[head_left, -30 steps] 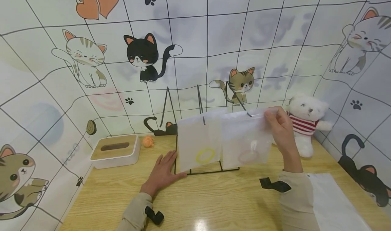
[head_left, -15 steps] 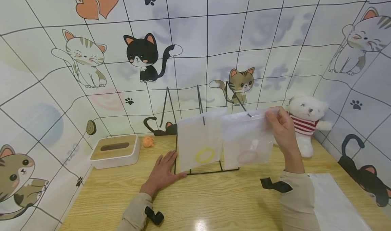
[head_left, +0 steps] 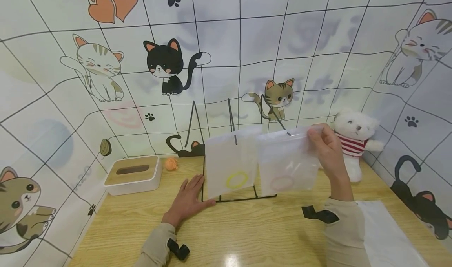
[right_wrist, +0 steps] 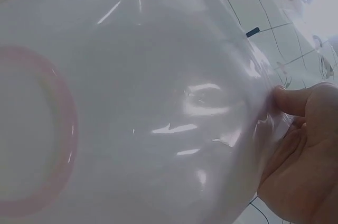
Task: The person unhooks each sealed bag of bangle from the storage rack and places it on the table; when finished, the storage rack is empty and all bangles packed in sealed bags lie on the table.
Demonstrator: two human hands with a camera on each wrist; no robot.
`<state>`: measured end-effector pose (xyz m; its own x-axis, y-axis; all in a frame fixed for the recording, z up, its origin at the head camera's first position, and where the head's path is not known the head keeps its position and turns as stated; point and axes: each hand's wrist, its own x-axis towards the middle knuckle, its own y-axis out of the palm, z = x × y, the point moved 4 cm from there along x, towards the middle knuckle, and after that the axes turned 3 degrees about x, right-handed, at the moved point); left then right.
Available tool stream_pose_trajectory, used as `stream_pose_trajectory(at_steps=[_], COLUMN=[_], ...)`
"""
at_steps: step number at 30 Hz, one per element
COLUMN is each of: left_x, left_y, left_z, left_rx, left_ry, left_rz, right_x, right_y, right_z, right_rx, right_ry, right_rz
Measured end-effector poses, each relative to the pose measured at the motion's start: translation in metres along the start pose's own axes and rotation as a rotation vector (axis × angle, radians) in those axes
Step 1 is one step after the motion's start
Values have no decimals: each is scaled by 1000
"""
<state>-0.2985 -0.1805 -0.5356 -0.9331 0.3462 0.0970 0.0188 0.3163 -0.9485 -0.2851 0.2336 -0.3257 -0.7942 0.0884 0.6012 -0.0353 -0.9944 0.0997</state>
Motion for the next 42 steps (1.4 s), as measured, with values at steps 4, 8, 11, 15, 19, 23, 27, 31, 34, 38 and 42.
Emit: stream_pose_trajectory(at_steps=[4, 8, 11, 15, 19, 23, 27, 31, 34, 38, 42], left_x=[1, 1, 1, 1, 1, 2, 1, 1, 0, 0, 0], left_y=[0, -1, -1, -1, -1, 0, 0, 1, 0, -1, -2], left_z=[0, 0, -1, -1, 0, 0, 0, 0, 0, -1, -1], left_rx=[0, 0, -1, 2, 7, 8, 8, 2, -1, -8, -15], left_ry=[1, 3, 2, 1, 0, 0, 4, 6, 5, 5, 15], left_rz=[1, -7, -9, -2, 6, 4, -8, -14, -16, -24, -39], right_x=[0, -1, 0, 0, 0, -1, -2, -3, -4, -3, -3], right_y=[-1, 0, 0, 1, 0, -1, -3, -9, -16, -29, -39], right_z=[1, 2, 2, 4, 5, 7, 8, 11, 14, 16, 16], right_rx=[0, 13, 26, 45, 61, 55, 61, 80, 103, 184, 245], right_ry=[-9, -28, -41, -49, -52, -54, -46, -13, 10, -1, -21], right_rz=[19, 32, 32, 32, 33, 30, 21, -21, -79, -157, -204])
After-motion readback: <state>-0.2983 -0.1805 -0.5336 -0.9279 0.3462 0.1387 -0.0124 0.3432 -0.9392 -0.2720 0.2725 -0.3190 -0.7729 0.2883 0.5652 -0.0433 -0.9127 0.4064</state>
